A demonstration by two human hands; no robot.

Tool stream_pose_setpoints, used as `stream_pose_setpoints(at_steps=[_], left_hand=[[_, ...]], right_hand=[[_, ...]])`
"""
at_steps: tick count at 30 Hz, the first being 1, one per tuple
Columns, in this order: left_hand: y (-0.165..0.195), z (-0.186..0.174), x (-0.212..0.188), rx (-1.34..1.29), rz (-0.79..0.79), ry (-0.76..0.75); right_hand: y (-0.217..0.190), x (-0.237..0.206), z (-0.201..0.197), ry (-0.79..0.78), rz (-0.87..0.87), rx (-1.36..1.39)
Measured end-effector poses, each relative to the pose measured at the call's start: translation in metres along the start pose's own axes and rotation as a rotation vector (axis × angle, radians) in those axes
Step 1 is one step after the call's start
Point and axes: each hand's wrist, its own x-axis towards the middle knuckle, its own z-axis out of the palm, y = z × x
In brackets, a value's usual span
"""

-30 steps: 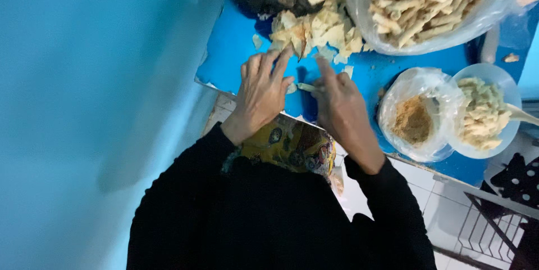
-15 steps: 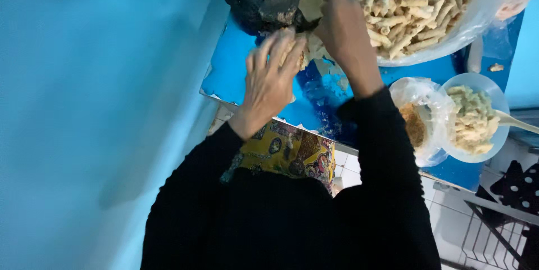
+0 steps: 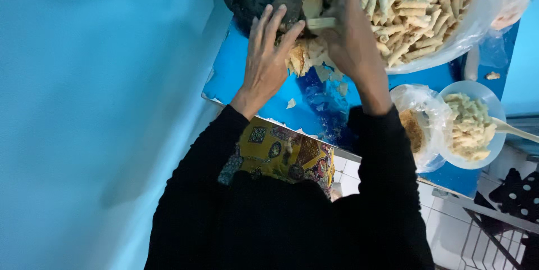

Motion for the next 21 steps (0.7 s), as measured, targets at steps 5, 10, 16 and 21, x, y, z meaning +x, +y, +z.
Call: stream_pose_setpoints(at_steps=[5,10,16,21], left_hand=[[0.018,-0.005,-0.023,-0.436,-0.158,0.127],[0.082,-0.004,-0.052,-1.969,-0.516,0.180],[0.113,-0.018,-0.061,-1.827,-0.606,0.136],[0.114,-0.025,-0.058,-2.088,-0.703,0.002]], right_hand=[[-0.038,-0.052,-0.040,0.207,0.299,0.201],[-0.086,-0.109,-0.008,0.150,0.274,0.349],[-0.102,-0.134,0.029,0.211,0.262,0.214],[-0.082,-0.149,0.033,0.310,0.156,0.143]])
